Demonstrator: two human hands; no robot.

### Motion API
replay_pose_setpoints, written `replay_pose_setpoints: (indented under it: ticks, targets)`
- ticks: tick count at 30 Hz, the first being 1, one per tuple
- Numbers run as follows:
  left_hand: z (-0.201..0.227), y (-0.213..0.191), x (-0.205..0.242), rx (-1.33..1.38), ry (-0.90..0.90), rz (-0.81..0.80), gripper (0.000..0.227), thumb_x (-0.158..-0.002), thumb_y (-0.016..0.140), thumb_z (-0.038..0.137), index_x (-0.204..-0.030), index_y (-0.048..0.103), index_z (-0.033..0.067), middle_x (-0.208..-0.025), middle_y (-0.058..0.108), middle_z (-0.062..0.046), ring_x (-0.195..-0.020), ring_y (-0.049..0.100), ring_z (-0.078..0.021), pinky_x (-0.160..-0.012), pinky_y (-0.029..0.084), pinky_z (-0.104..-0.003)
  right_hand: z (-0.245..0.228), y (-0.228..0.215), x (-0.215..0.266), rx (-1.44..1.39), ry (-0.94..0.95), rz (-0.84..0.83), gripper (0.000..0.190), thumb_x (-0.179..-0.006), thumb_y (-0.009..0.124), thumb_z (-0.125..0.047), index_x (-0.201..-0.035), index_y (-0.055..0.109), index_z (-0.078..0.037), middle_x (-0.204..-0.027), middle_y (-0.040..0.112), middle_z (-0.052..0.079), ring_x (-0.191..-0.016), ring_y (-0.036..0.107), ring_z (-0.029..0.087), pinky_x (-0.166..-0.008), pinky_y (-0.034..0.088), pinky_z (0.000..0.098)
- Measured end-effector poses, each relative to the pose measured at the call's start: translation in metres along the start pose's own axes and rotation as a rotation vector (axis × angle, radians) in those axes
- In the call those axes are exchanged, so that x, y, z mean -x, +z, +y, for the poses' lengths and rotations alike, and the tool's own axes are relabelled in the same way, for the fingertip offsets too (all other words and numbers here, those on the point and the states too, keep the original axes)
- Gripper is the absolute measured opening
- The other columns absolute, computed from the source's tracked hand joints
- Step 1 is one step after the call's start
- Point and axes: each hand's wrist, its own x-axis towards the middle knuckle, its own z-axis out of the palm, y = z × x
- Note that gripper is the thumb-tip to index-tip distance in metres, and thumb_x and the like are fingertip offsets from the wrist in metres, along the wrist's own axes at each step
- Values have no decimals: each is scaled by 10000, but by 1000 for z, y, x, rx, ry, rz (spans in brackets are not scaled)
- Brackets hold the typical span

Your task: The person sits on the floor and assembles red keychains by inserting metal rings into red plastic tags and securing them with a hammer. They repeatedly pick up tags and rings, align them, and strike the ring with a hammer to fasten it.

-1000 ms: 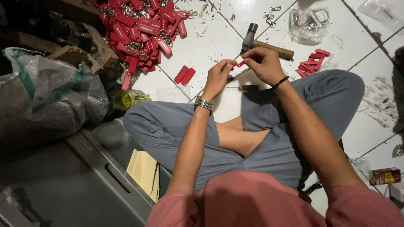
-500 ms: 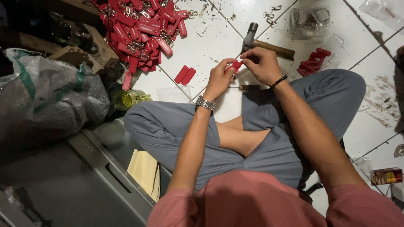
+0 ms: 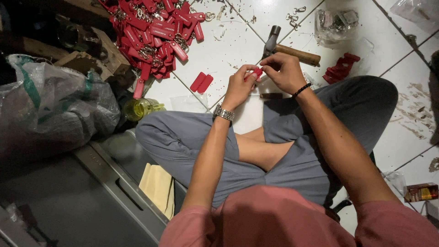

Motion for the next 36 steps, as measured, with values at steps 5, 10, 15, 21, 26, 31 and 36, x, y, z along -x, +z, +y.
replay_pose_setpoints:
  ticks: [5,10,15,21,26,31,36]
  targets:
    - [4,0,0,-15,-39,21,236,-960,608,102,-1180,686,70,-871,778,-116,-609,669,-144,-620,546,-260,1,1,0,4,-13,2,121,-945,715,14,-1049,765,-23,-907,702,183,-817,671,272,-715,534,376]
    - [-3,0,-2,-40,-25,28,242,-948,615,117,-1174,690,75,-885,784,-126,-700,714,-192,-674,565,-323,1,0,-2,-13,-37,-14,109,-964,723,15,-1064,758,-11,-934,701,215,-850,686,319,-727,551,404]
    - [4,0,-1,-56,-28,60,220,-934,619,120,-1137,700,103,-845,790,-96,-736,732,-189,-698,569,-313,-8,-5,-3,-50,10,-33,116,-1000,707,10,-1115,728,14,-951,697,230,-859,695,340,-742,559,410]
    - [18,-4,-1,3,-66,108,216,-931,603,105,-1119,702,65,-818,776,-120,-699,706,-161,-599,579,-260,25,-5,-9,-133,134,29,121,-1002,705,-61,-1102,746,-6,-913,706,168,-801,665,204,-722,550,362]
    - [9,-4,-7,-37,-76,148,218,-942,599,90,-1130,693,29,-910,774,-200,-790,759,-259,-649,620,-364,-3,-17,-33,-71,142,58,123,-1045,700,-58,-1124,722,32,-926,691,205,-828,686,245,-742,563,386]
    - [17,-5,-10,-259,-162,131,179,-972,538,180,-1095,657,128,-720,722,-65,-494,561,-162,-433,383,-337,22,-9,-106,326,-145,92,123,-998,693,-133,-979,790,-59,-910,765,67,-815,687,164,-712,525,330]
    - [16,-7,-12,-331,-160,79,176,-1002,495,170,-1113,616,105,-684,674,-112,-498,579,-232,-416,378,-399,83,17,-182,542,-356,58,78,-963,748,-97,-977,816,-60,-935,775,92,-840,693,216,-748,528,369]
